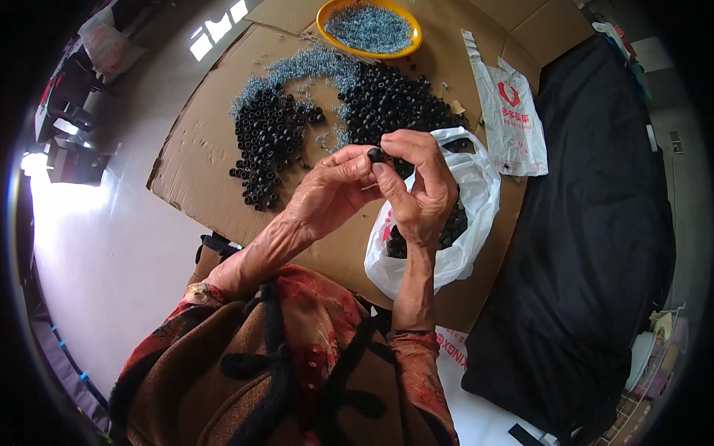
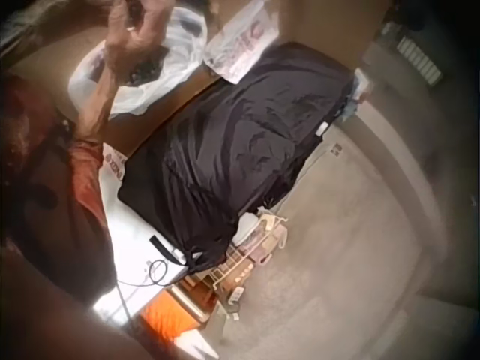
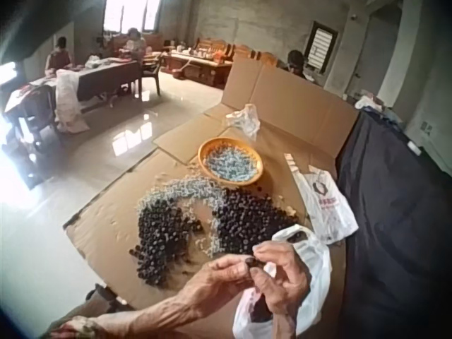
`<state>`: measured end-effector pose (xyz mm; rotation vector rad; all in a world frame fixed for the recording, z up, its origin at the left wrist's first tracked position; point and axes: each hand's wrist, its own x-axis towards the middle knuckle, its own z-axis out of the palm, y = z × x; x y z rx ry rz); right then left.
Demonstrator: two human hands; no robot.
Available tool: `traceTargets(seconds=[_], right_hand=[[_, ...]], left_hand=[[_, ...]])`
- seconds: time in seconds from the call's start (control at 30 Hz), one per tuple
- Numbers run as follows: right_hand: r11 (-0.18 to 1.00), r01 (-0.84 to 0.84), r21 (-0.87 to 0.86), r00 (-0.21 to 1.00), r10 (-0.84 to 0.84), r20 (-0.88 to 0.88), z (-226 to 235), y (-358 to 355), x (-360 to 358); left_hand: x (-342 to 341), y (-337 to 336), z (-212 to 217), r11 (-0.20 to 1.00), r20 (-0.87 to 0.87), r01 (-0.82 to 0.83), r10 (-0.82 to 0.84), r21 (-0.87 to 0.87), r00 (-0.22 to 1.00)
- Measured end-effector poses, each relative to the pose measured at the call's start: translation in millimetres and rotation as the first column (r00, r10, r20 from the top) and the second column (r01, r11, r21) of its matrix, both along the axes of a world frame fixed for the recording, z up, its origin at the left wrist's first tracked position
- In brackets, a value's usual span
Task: The person assembles small black plastic components by hand and places them into a plastic bag.
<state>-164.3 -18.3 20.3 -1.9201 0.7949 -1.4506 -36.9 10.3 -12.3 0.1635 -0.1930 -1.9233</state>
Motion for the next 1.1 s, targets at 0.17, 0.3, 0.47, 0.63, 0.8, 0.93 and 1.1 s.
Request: traceTargets(seconds=[0.17,0.3,0.47,0.63,0.8,0.93,1.1], right_hand=[[1.000,0.018,-0.004,1.000,-0.018,-0.011,-4,0,1],[0.999,0.039,-0.009,0.998,-0.040,-0.058,-6,2,-1],[0.996,0.084,-0.006,0.988,-0.084,-0.128,-7,4,-2],[0.988,0.152,-0.037,0.968,-0.157,-0.194,-2,8,2],[0.929,0.180,-0.322,0.908,-0.283,-0.309,0,6,6],[0.897,0.192,-0.399,0.883,-0.335,-0.328,0,7,9],[0.898,0.209,-0.386,0.885,-0.342,-0.317,-3,11,7]], left_hand=[[5,0,-3,1.000,0.092,-0.025,0.023,0.015,0.995],[5,1,-5,1.000,0.098,-0.019,0.018,0.007,0.995],[4,0,-4,0.999,0.108,-0.034,0.030,0.032,0.994],[3,1,-4,0.997,0.109,-0.060,0.054,0.052,0.993],[5,-3,-6,0.999,0.086,-0.045,0.044,0.007,0.995],[5,0,-2,0.997,0.137,-0.062,0.057,0.035,0.989],[4,2,-2,0.997,0.098,-0.046,0.041,0.055,0.994]])
